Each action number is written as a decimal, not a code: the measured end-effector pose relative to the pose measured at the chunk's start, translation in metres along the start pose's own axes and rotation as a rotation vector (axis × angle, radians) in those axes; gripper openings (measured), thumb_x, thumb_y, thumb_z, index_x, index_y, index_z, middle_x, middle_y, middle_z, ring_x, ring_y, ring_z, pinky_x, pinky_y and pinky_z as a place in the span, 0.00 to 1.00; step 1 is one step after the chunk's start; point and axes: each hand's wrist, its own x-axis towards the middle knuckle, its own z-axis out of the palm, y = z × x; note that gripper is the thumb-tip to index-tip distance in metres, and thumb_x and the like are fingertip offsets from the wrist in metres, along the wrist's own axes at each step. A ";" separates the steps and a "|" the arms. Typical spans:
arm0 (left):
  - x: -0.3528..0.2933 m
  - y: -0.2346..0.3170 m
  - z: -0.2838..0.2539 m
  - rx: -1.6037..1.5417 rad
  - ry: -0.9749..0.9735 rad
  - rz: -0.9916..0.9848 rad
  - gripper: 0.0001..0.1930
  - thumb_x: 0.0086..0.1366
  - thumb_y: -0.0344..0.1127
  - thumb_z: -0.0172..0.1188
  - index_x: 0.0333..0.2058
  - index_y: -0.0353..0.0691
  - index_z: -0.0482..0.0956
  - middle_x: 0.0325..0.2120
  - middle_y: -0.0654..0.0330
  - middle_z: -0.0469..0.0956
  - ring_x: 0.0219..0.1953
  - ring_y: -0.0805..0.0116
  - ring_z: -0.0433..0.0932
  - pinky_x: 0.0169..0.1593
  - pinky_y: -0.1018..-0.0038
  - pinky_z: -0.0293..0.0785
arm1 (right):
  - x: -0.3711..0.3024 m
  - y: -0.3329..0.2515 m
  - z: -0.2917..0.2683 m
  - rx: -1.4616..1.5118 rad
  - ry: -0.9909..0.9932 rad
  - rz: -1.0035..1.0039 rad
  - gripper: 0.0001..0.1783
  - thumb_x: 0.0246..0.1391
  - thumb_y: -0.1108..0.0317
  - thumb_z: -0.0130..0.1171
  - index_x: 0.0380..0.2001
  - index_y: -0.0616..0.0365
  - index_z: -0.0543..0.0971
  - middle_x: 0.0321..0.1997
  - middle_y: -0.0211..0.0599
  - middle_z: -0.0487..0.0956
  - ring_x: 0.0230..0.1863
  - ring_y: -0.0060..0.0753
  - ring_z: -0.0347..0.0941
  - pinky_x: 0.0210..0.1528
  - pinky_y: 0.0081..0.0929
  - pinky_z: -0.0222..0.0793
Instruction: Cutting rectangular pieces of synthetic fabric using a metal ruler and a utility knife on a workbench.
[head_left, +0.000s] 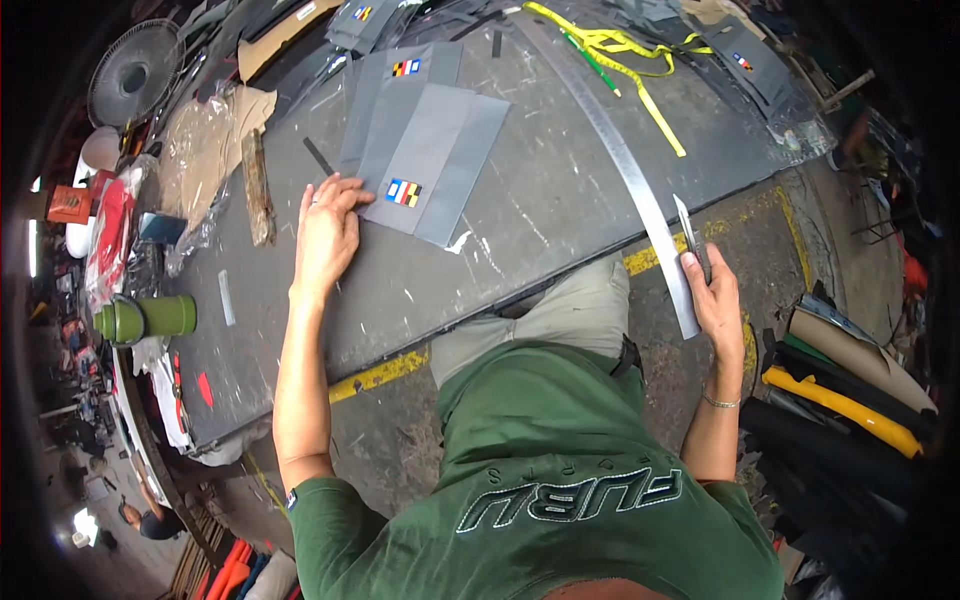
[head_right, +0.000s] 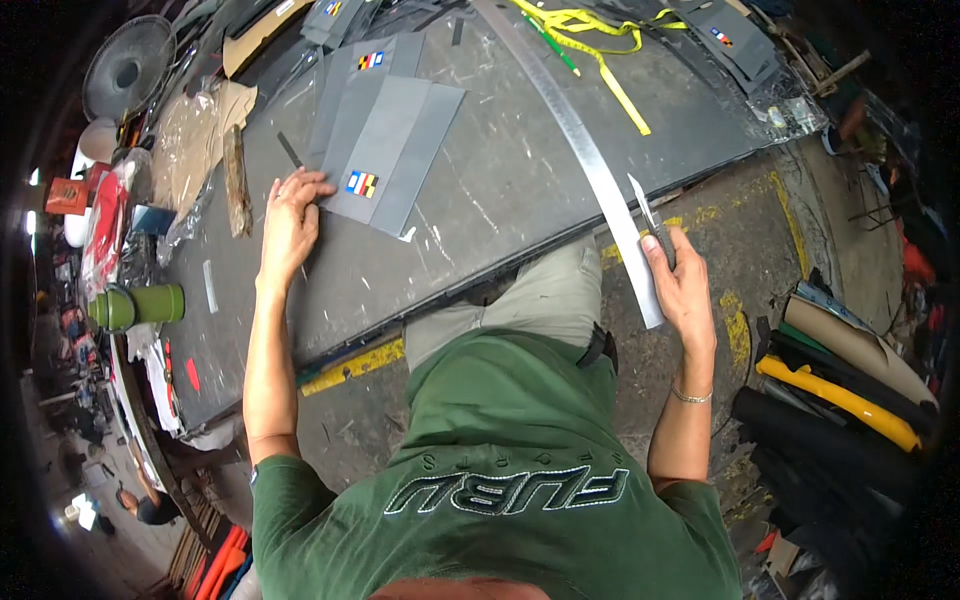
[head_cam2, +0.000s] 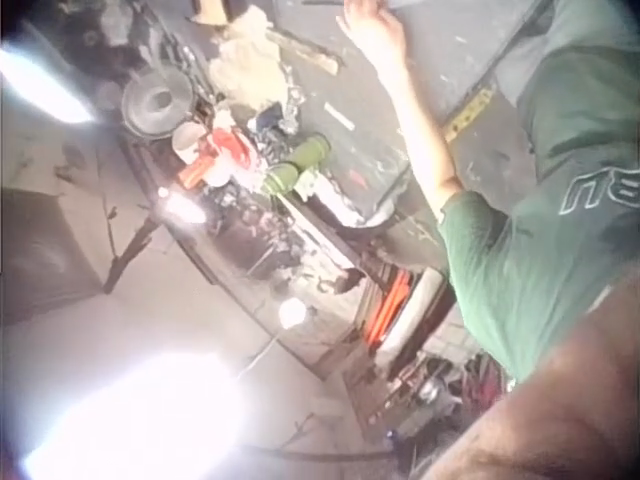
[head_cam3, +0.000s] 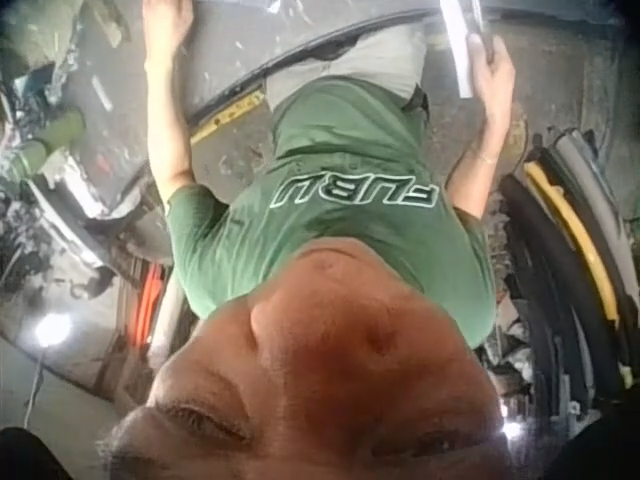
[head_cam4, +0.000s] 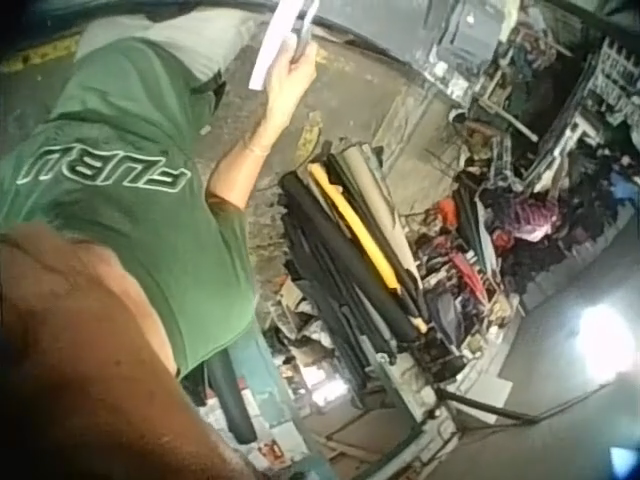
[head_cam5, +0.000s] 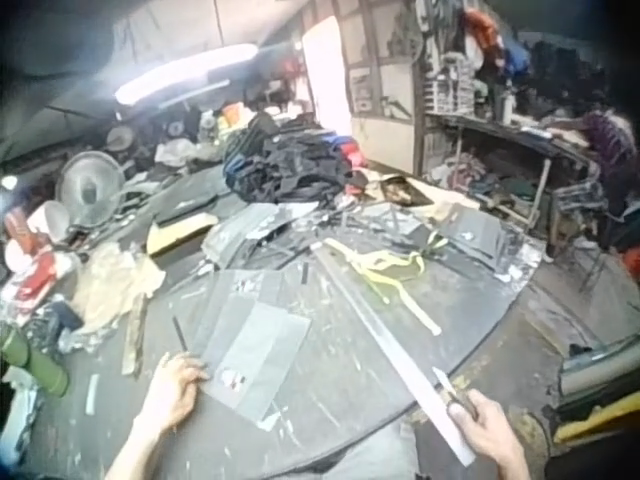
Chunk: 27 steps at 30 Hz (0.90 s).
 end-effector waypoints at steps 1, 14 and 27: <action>0.002 0.012 -0.005 -0.043 -0.075 -0.084 0.17 0.63 0.26 0.55 0.50 0.41 0.84 0.59 0.51 0.78 0.71 0.48 0.66 0.76 0.52 0.54 | 0.002 0.000 0.002 0.024 -0.006 0.009 0.21 0.69 0.52 0.61 0.36 0.62 0.74 0.23 0.36 0.71 0.28 0.26 0.65 0.32 0.35 0.66; 0.131 -0.043 0.081 0.039 -0.166 -0.292 0.38 0.77 0.67 0.39 0.74 0.50 0.59 0.76 0.52 0.56 0.78 0.51 0.52 0.76 0.41 0.45 | -0.010 -0.015 0.009 -0.011 -0.050 0.021 0.15 0.65 0.59 0.65 0.42 0.61 0.78 0.27 0.28 0.73 0.31 0.21 0.67 0.36 0.27 0.68; 0.017 0.116 0.037 -0.120 -0.322 0.305 0.39 0.70 0.65 0.55 0.74 0.57 0.62 0.77 0.53 0.52 0.79 0.46 0.45 0.78 0.43 0.38 | -0.030 -0.011 0.031 0.425 -0.127 0.194 0.19 0.69 0.52 0.60 0.45 0.59 0.80 0.28 0.27 0.81 0.29 0.16 0.75 0.31 0.20 0.68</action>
